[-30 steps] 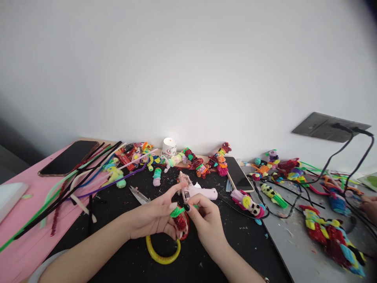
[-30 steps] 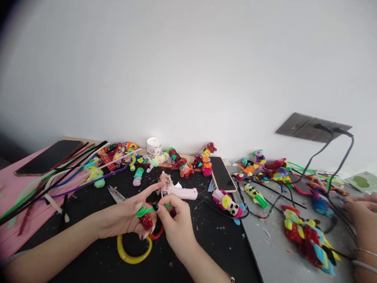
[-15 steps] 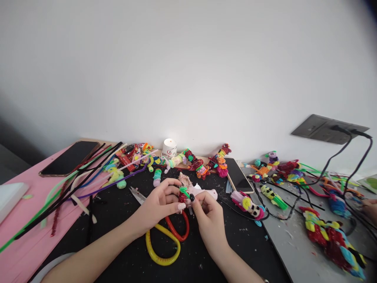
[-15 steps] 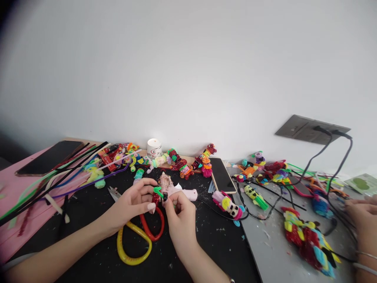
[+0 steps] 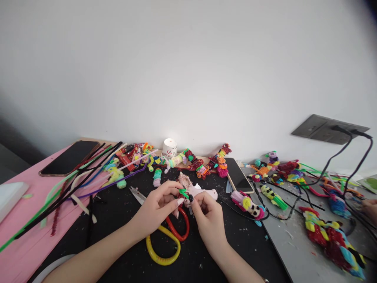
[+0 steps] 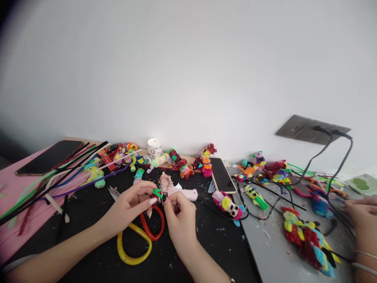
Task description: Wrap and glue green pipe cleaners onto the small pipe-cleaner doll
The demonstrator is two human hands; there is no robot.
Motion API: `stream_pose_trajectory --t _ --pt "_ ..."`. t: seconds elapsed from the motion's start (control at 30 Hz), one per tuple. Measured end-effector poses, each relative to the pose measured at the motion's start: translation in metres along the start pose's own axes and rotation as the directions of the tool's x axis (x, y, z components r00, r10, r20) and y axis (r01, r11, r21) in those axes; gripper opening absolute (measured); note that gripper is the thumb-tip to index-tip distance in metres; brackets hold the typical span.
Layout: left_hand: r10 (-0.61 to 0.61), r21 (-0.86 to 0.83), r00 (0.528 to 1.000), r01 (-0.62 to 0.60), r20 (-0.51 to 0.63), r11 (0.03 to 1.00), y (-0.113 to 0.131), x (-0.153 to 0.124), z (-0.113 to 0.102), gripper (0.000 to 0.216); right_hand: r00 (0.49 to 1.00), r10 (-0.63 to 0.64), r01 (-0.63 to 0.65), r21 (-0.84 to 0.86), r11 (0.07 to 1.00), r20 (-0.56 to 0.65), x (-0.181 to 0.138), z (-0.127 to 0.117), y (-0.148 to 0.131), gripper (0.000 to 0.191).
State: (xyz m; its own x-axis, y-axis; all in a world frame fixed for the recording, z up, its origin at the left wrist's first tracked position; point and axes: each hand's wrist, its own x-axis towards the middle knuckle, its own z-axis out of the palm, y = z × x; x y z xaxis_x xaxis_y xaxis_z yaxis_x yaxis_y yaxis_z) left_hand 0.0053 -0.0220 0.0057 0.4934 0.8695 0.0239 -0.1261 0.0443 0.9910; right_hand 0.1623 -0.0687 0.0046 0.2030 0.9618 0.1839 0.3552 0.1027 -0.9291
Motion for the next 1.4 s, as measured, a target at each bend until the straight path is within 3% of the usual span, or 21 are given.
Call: stream_pose_trajectory --t 0.77,1.1,1.4 --pt "-0.090 -0.151 0.958 0.135 0.272 0.979 0.0030 0.0040 -0.0049 0.019 0.999 -0.046 0.045 -0.054 0.998 -0.015 0.0043 -0.0045 0.0028 0.026" --pt "-0.152 -0.158 0.955 0.196 0.253 0.968 0.0049 0.0050 -0.0030 0.017 0.998 -0.066 0.064 -0.068 0.996 -0.022 0.0057 -0.0049 0.0042 0.025" --pt "-0.087 -0.025 0.983 0.093 0.164 0.995 0.0019 0.0055 -0.0027 0.010 0.980 -0.193 0.180 -0.199 0.963 -0.048 0.0037 -0.0053 0.0047 0.024"
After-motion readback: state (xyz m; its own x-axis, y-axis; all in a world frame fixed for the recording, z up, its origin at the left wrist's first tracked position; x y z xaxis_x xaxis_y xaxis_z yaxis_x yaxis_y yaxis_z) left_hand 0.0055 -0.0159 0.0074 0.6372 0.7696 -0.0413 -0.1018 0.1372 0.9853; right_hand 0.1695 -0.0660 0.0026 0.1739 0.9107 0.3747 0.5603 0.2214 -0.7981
